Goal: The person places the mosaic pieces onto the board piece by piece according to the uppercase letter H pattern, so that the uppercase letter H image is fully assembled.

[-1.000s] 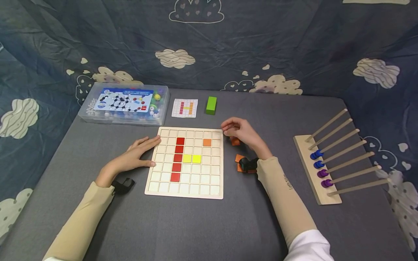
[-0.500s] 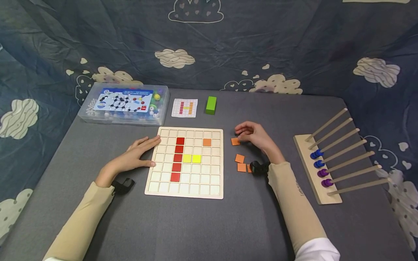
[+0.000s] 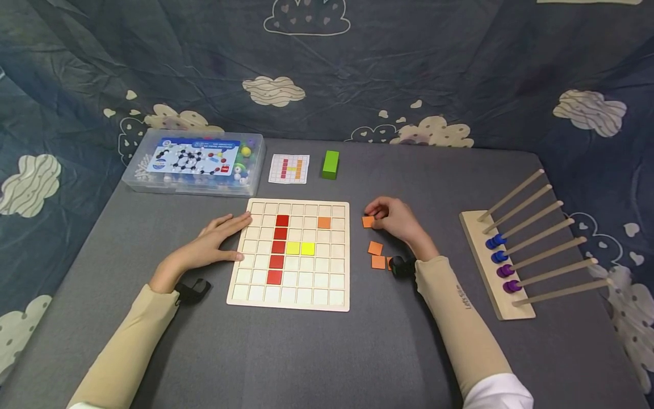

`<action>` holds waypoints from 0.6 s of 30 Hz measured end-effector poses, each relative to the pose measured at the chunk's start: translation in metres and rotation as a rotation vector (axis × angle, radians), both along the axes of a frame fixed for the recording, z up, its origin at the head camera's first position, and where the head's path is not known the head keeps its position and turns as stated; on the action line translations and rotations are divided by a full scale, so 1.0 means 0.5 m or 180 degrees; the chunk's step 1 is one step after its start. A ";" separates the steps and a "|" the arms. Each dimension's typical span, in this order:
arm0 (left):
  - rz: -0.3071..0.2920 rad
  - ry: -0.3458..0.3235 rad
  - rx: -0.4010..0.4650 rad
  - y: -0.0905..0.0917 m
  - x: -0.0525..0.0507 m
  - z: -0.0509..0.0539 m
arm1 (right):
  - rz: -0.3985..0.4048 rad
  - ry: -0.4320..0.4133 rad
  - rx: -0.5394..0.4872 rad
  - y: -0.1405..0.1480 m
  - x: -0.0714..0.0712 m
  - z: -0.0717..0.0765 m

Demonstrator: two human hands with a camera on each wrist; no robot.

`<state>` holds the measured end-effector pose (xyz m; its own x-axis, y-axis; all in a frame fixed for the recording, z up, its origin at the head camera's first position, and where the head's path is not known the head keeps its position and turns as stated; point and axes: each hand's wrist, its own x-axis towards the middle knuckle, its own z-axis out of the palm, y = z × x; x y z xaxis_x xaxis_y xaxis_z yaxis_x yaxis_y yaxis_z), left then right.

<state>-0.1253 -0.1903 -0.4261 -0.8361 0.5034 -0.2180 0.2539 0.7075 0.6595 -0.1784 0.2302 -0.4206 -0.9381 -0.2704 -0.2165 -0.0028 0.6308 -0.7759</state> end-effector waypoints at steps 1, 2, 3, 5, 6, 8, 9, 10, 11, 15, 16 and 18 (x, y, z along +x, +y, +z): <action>0.0003 -0.0003 -0.0001 0.000 0.001 0.000 | -0.0002 0.0018 0.0057 -0.003 0.001 0.000; 0.0004 -0.0004 -0.0003 0.000 0.001 0.000 | -0.0008 0.0033 0.0102 -0.005 0.001 0.000; 0.0003 -0.0001 -0.0005 0.000 0.001 0.000 | -0.0006 0.0054 0.0133 -0.006 0.001 0.000; -0.0001 0.0004 -0.0011 0.001 0.001 0.001 | -0.0009 0.0089 0.0176 -0.008 0.001 0.000; -0.0002 0.0004 -0.0012 0.001 0.001 0.001 | -0.0019 0.0101 0.0189 -0.008 0.001 0.000; -0.0007 0.0006 -0.0016 0.001 0.001 0.001 | -0.0040 0.0110 0.0194 -0.008 0.001 0.000; -0.0007 0.0006 -0.0012 0.001 0.001 0.001 | -0.0044 0.0111 0.0193 -0.008 0.001 0.001; -0.0007 0.0006 -0.0012 0.001 0.001 0.002 | -0.0053 0.0104 0.0188 -0.007 0.002 0.001; -0.0009 0.0006 -0.0010 0.001 0.001 0.002 | -0.0053 0.0096 0.0175 -0.006 0.002 0.001; -0.0007 0.0007 -0.0010 0.000 0.001 0.001 | -0.0021 0.0039 0.0086 -0.002 0.003 0.002; -0.0007 0.0007 -0.0014 0.000 0.001 0.001 | -0.0008 0.0025 0.0046 -0.001 0.003 0.002; -0.0005 0.0008 -0.0012 -0.001 0.001 0.000 | 0.0022 0.0006 -0.0046 0.000 0.002 0.004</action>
